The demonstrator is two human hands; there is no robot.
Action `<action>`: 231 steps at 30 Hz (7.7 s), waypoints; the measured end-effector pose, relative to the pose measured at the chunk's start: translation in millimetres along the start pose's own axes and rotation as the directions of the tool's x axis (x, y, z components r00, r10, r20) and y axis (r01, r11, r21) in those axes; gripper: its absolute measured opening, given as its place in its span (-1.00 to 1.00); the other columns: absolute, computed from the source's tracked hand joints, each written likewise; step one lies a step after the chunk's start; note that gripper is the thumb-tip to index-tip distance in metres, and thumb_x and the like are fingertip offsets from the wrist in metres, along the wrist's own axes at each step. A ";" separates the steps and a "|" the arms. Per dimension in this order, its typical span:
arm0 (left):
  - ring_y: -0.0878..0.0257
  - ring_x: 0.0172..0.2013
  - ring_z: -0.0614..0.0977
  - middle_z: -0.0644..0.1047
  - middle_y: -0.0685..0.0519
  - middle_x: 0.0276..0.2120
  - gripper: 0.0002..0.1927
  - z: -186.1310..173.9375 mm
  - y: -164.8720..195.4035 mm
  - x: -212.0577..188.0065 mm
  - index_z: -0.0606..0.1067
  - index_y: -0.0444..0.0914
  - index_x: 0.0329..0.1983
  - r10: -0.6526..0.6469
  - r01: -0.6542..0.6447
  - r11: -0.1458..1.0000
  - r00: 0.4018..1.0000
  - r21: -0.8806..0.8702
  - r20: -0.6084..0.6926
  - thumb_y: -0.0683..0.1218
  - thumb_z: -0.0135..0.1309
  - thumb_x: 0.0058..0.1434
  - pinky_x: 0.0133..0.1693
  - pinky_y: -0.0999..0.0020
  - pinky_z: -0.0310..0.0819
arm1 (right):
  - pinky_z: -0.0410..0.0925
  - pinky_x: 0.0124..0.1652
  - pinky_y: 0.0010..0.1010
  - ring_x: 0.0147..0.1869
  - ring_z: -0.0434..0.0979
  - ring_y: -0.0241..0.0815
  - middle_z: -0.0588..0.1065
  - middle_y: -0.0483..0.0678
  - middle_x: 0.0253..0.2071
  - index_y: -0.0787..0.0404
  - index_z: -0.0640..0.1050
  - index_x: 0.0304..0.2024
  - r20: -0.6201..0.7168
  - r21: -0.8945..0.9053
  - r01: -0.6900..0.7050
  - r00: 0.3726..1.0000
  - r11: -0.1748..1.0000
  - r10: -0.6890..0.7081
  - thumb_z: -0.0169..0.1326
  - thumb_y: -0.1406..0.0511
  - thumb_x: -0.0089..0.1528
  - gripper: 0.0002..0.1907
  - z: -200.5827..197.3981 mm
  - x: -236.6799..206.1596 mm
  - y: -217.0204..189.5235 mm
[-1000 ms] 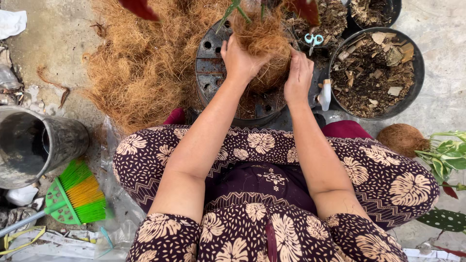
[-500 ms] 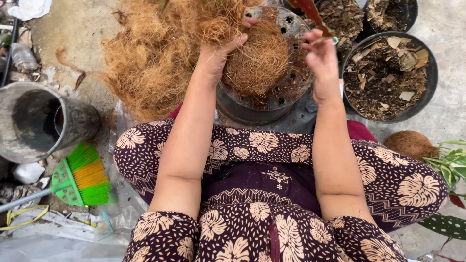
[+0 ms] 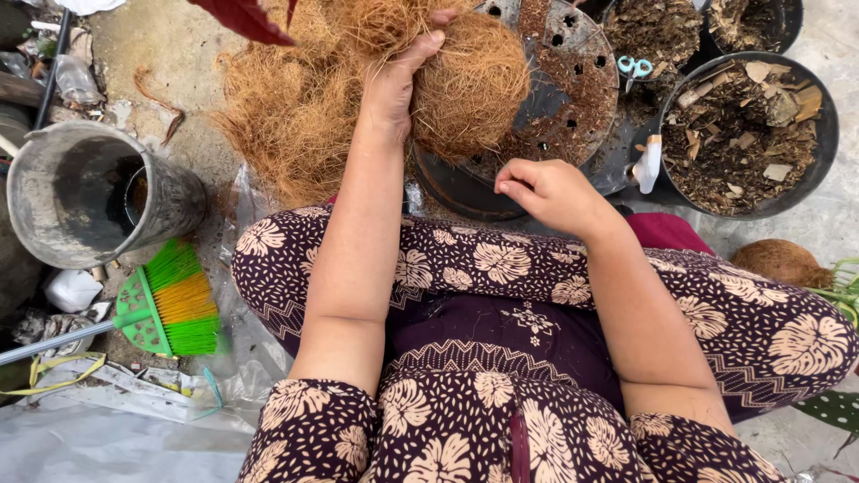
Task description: The person wraps a plant with spotted leaves in coconut coir fiber by hand, pressing and shaping the material around the root ball. The person repeatedly adjusts the fiber to form a neat, compact bundle around the plant base.
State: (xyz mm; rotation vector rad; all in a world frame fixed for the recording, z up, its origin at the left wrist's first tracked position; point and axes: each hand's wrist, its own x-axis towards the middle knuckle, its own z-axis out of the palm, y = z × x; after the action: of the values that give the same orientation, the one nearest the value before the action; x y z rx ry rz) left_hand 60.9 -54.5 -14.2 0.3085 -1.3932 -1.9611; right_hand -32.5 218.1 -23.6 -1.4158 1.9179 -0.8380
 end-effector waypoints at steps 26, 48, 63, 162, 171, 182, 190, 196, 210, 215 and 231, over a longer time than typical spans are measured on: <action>0.03 0.24 0.58 0.63 -0.03 0.08 -0.67 19.3 7.2 -10.9 0.61 -0.18 -0.06 -0.118 0.152 0.981 0.960 -0.122 0.253 -0.04 0.38 0.14 0.42 -0.03 0.36 | 0.43 -0.28 0.02 -0.28 0.60 0.22 0.58 0.11 -0.42 0.06 0.65 -0.30 -0.474 -0.476 -0.561 0.812 0.677 0.340 0.10 0.04 0.33 -0.70 -43.3 1.4 69.8; 0.13 0.11 0.60 0.61 0.04 0.05 -0.34 14.1 -67.3 -30.3 0.48 -0.21 0.11 -0.493 0.490 0.867 0.870 0.096 0.012 -0.13 0.49 -0.08 0.25 0.10 0.45 | -0.01 -0.60 -0.55 -0.61 0.10 -0.44 0.27 -0.29 -0.62 0.11 0.49 -0.39 -0.235 0.958 0.076 0.765 0.278 0.600 0.05 0.27 0.36 -0.80 -27.9 30.9 113.3; 0.06 0.16 0.68 0.63 -0.04 0.12 -0.49 27.4 -79.2 -32.9 0.49 -0.27 0.11 -0.434 0.376 0.877 0.887 0.299 0.157 -0.09 0.36 0.10 0.09 0.14 0.62 | 0.15 -0.41 -0.56 -0.43 0.23 -0.41 0.37 -0.24 -0.45 0.20 0.54 -0.27 -0.379 0.632 -0.085 0.833 0.770 0.403 0.06 0.24 0.46 -0.77 -37.8 39.9 35.7; 0.01 0.28 0.60 0.61 -0.12 0.20 0.01 34.7 -80.3 -0.1 0.46 -0.26 0.26 -0.361 0.124 0.805 0.879 0.581 0.313 0.38 0.46 -0.15 0.35 0.14 0.39 | 0.39 -0.16 -0.19 -0.19 0.57 0.11 0.52 0.12 -0.30 0.28 0.53 -0.17 -0.596 -0.028 -0.094 0.801 0.995 0.059 -0.07 0.37 0.39 -0.85 -22.1 50.5 15.7; -0.02 0.26 0.51 0.51 -0.19 0.21 0.03 18.0 -126.6 11.6 0.37 -0.33 0.27 -0.422 0.343 0.786 0.906 0.515 0.040 0.37 0.41 -0.12 0.33 0.10 0.28 | 0.29 -0.51 -0.40 -0.59 0.37 -0.35 0.40 -0.15 -0.65 0.19 0.58 -0.27 -0.187 0.333 -0.195 0.945 0.923 0.267 -0.09 0.30 0.36 -0.77 26.4 24.6 -31.8; -0.03 0.18 0.60 0.59 -0.08 0.12 -0.41 19.6 -59.9 11.5 0.56 -0.14 0.17 -0.348 0.382 0.921 0.895 -0.076 0.280 0.22 0.28 0.16 0.21 -0.05 0.54 | 0.26 -0.19 -0.35 -0.11 0.33 -0.13 0.40 0.06 -0.14 0.38 0.47 0.08 -0.191 0.652 -0.124 0.928 0.748 0.320 -0.06 0.31 0.40 -0.72 72.0 58.0 91.4; 0.07 0.31 0.53 0.57 0.07 0.22 -0.41 24.9 -15.2 6.3 0.56 -0.13 0.21 -0.209 0.144 0.976 0.835 0.164 0.509 0.22 0.28 0.20 0.39 0.03 0.40 | 0.26 -0.36 -0.55 -0.36 0.35 -0.34 0.43 -0.18 -0.37 0.14 0.55 -0.24 -0.071 0.951 -0.126 0.801 0.284 0.595 0.01 0.21 0.36 -0.82 -17.1 43.3 102.9; 0.07 0.33 0.53 0.57 0.05 0.23 -0.55 24.5 -18.7 8.1 0.57 -0.17 0.21 -0.138 -0.032 0.963 0.791 0.267 0.596 0.06 0.28 0.30 0.41 0.06 0.39 | 0.05 -0.52 -0.60 -0.54 0.12 -0.45 0.27 -0.28 -0.55 0.09 0.40 -0.45 -0.019 0.964 -0.109 0.883 0.244 0.469 0.04 0.31 0.36 -0.74 -46.5 31.5 101.1; 0.03 0.25 0.52 0.53 -0.09 0.21 -0.03 26.9 -45.6 -0.8 0.38 -0.26 0.29 -0.417 0.149 0.693 0.881 0.706 0.223 0.19 0.57 -0.10 0.28 0.09 0.30 | 0.03 -0.55 -0.57 -0.59 0.12 -0.41 0.25 -0.23 -0.62 0.21 0.45 -0.41 0.000 0.998 -0.020 0.941 0.057 0.339 -0.05 0.32 0.38 -0.76 -68.8 26.9 44.8; 0.05 0.03 0.66 0.64 -0.02 -0.01 -0.24 67.7 -39.0 -9.3 0.54 -0.15 0.05 -0.214 -0.015 0.470 0.968 0.883 0.131 0.41 0.35 -0.06 0.08 0.13 0.54 | 0.01 -0.55 -0.57 -0.58 0.14 -0.42 0.30 -0.24 -0.57 0.22 0.49 -0.33 -0.125 0.912 -0.069 0.893 0.405 0.433 -0.01 0.33 0.44 -0.78 -43.7 40.7 38.8; 0.21 0.09 0.67 0.67 0.07 0.03 -0.36 29.7 -92.7 3.3 0.59 -0.18 0.10 -0.457 0.181 0.723 0.849 0.667 0.265 0.18 0.46 0.00 0.19 0.27 0.48 | 0.31 -0.44 -0.58 -0.48 0.42 -0.34 0.46 -0.09 -0.46 0.23 0.46 -0.07 -0.061 0.937 -0.093 0.906 0.337 0.419 -0.16 0.27 0.50 -0.80 -27.5 38.4 22.3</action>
State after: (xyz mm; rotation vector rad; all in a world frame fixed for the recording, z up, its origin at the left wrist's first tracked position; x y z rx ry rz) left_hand 4.6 -18.7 -85.1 0.4868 -2.4263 -1.8331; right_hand -76.2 189.9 -27.9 -0.2442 1.3076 -1.6700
